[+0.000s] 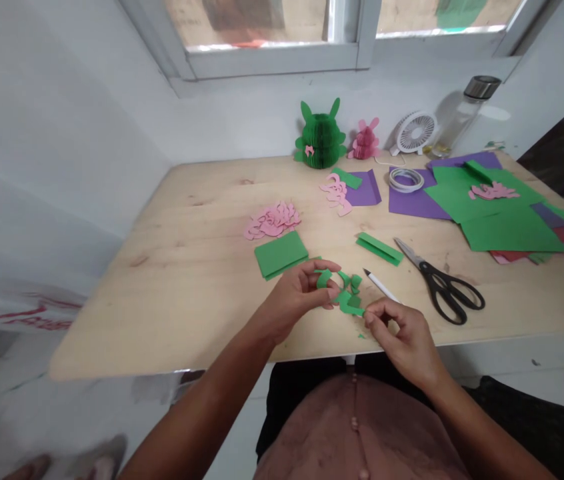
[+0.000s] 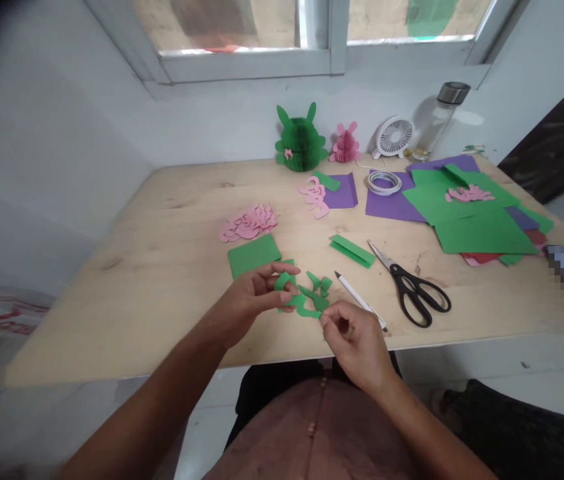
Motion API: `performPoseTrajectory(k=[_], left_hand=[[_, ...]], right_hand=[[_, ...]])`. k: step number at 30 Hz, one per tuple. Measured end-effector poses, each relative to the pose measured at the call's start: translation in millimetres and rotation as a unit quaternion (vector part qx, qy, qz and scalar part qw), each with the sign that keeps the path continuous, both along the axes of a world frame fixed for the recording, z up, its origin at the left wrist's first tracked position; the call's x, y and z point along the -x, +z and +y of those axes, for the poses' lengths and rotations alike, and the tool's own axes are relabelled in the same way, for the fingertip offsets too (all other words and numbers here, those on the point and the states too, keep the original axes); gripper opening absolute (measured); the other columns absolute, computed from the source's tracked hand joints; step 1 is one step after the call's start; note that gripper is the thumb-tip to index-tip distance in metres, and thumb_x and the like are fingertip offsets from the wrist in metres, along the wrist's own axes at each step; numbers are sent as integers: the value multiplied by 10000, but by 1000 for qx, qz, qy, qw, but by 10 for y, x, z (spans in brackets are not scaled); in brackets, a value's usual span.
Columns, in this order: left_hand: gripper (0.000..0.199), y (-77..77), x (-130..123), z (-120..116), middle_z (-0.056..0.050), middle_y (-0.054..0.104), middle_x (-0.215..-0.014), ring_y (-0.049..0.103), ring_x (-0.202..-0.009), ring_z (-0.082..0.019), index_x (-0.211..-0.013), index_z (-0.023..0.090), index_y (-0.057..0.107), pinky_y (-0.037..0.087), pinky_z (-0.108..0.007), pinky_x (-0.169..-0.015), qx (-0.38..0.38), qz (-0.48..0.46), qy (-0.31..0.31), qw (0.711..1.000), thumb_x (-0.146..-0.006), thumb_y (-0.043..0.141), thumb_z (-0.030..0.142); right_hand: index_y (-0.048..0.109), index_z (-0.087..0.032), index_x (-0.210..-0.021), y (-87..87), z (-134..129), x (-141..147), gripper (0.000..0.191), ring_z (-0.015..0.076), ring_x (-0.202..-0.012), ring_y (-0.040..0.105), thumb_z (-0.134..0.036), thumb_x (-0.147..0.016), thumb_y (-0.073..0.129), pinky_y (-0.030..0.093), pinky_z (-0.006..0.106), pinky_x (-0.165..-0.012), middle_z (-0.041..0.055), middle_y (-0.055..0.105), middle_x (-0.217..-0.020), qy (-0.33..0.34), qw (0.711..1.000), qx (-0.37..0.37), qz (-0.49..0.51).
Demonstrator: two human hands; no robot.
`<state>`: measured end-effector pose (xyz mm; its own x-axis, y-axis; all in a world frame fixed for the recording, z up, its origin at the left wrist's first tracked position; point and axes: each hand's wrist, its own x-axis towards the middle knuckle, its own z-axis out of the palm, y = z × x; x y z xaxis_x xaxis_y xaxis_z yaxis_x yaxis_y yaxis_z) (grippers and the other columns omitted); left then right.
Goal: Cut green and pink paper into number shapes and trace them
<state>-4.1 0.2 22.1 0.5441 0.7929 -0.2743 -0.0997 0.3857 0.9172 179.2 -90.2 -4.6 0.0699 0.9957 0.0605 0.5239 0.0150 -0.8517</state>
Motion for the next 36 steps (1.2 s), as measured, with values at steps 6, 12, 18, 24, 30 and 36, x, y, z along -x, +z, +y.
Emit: performPoseTrajectory(k=[6, 12, 18, 24, 30, 36], left_hand=[[318, 34, 58, 139, 4, 625, -734, 555, -659, -108, -970, 170, 638, 412, -243, -625, -41, 51, -76, 995, -688, 745, 271], [314, 113, 63, 311, 8, 616, -697, 545, -648, -111, -978, 166, 665, 402, -242, -620, -73, 76, -177, 979, -692, 727, 281], [164, 153, 47, 498, -11, 661, -739, 561, -689, -113, -821, 163, 715, 423, -228, -632, -114, 110, -269, 950, -691, 718, 263], [143, 197, -1, 635, 18, 639, -644, 521, -618, -94, -723, 161, 730, 379, -203, -571, -192, 171, -353, 900, -720, 682, 296], [181, 262, -61, 717, 24, 627, -586, 518, -583, -94, -679, 168, 734, 346, -201, -543, -265, 237, -407, 841, -733, 652, 321], [147, 300, -126, 743, 17, 648, -603, 545, -596, -103, -690, 167, 731, 367, -203, -565, -287, 271, -433, 810, -704, 647, 286]], right_hand=[[605, -184, -694, 17, 1, 8, 196, 129, -576, 516, -272, -848, 521, 412, 222, -554, -5, 574, -610, 4, 1000, 10, -6], [594, -185, -690, 33, 5, 20, 192, 123, -560, 507, -268, -846, 518, 408, 223, -551, -13, 557, -599, 14, 1000, 16, -2], [594, -185, -696, 23, 20, 24, 197, 123, -568, 506, -281, -851, 518, 402, 224, -555, -15, 550, -601, 22, 999, 27, -2], [596, -186, -702, 35, 28, 36, 189, 123, -566, 509, -277, -849, 520, 406, 228, -562, -14, 558, -608, 27, 999, 33, -1], [590, -187, -694, 45, 25, 43, 188, 118, -551, 507, -266, -849, 518, 402, 226, -551, -16, 562, -599, 33, 999, 31, -2], [592, -186, -691, 48, 27, 50, 194, 116, -547, 512, -267, -850, 516, 406, 223, -545, -17, 563, -595, 36, 999, 35, 0]])
